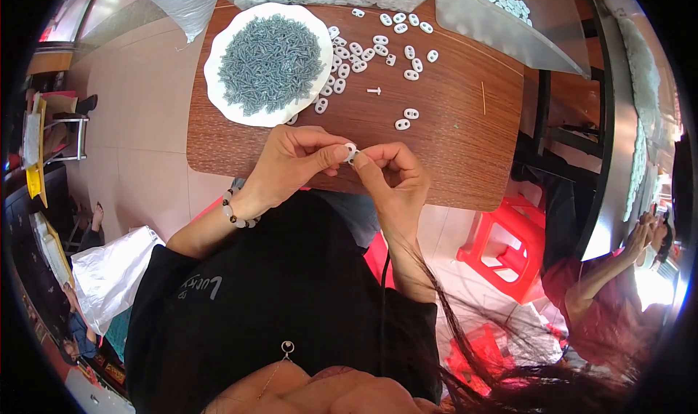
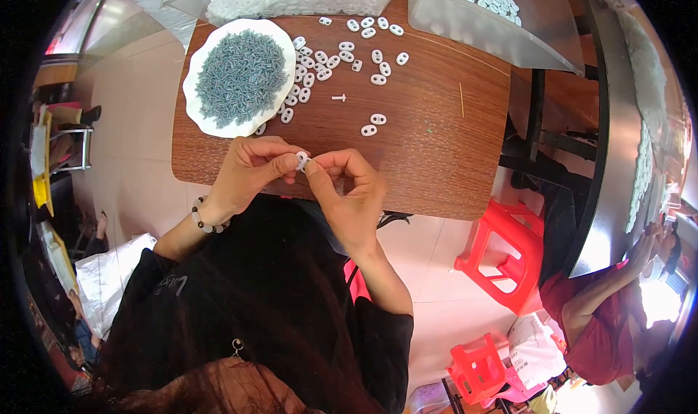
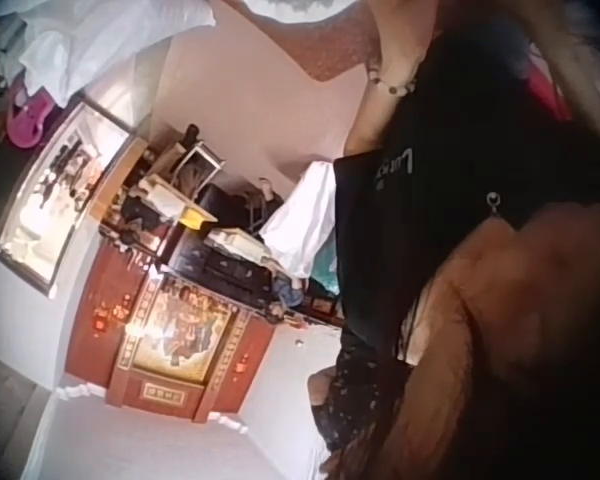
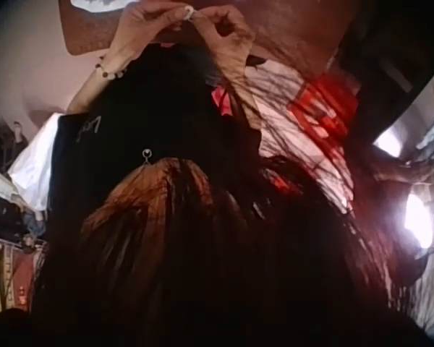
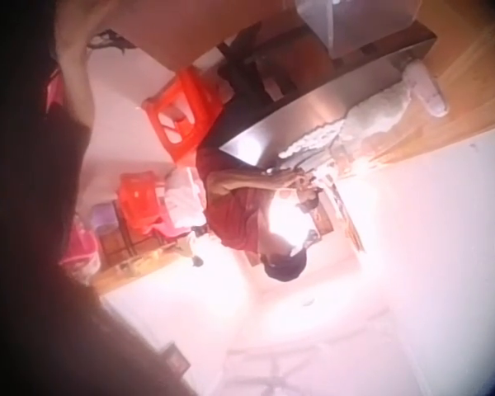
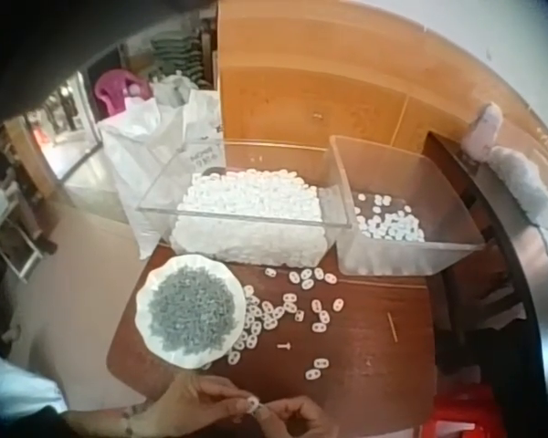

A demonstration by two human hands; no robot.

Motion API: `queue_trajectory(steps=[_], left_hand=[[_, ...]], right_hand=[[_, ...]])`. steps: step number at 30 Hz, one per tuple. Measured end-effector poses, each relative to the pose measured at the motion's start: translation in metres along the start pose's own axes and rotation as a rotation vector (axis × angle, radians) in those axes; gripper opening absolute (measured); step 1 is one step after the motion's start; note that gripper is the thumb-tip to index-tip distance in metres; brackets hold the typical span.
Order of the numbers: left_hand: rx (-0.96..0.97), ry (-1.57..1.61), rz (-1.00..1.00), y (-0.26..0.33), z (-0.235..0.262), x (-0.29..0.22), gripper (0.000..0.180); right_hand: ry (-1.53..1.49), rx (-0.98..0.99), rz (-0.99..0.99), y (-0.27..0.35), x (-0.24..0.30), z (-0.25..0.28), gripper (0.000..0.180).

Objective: Manual assembly of small white plastic components by inserting tiny grey metal pins into them.

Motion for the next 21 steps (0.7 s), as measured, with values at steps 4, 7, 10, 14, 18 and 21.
queue_trajectory(steps=[4, 7, 10, 14, 18, 21], left_hand=[[-0.001, 0.044, 0.048, 0.001, 0.001, -0.003, 0.023], [0.013, 0.057, 0.106, 0.003, 0.003, -0.006, 0.023], [0.054, 0.010, 0.164, 0.005, 0.005, -0.013, 0.024], [0.054, 0.063, 0.187, 0.008, 0.001, -0.023, 0.024], [0.154, 0.024, 0.159, 0.008, 0.002, -0.025, 0.023], [0.210, 0.025, 0.125, 0.011, -0.003, -0.027, 0.023]], right_hand=[[-0.061, 0.023, -0.009, 0.001, 0.002, -0.002, 0.005], [-0.050, 0.040, -0.001, 0.002, 0.000, 0.001, 0.007], [-0.062, 0.089, 0.033, 0.001, -0.002, 0.004, 0.013], [-0.094, 0.142, 0.071, -0.001, -0.003, 0.008, 0.030], [-0.122, 0.234, 0.078, -0.001, 0.001, 0.007, 0.047], [-0.146, 0.460, 0.196, -0.005, 0.002, 0.006, 0.051]])
Point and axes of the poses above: each hand's wrist, its own y-axis away from the middle knuckle, its own z-axis out of the back of the hand, x = y × z, the point moved 1 cm from there along -y, towards the middle knuckle, and after that the axes turned 6 degrees about -x, right-handed, at the moved point
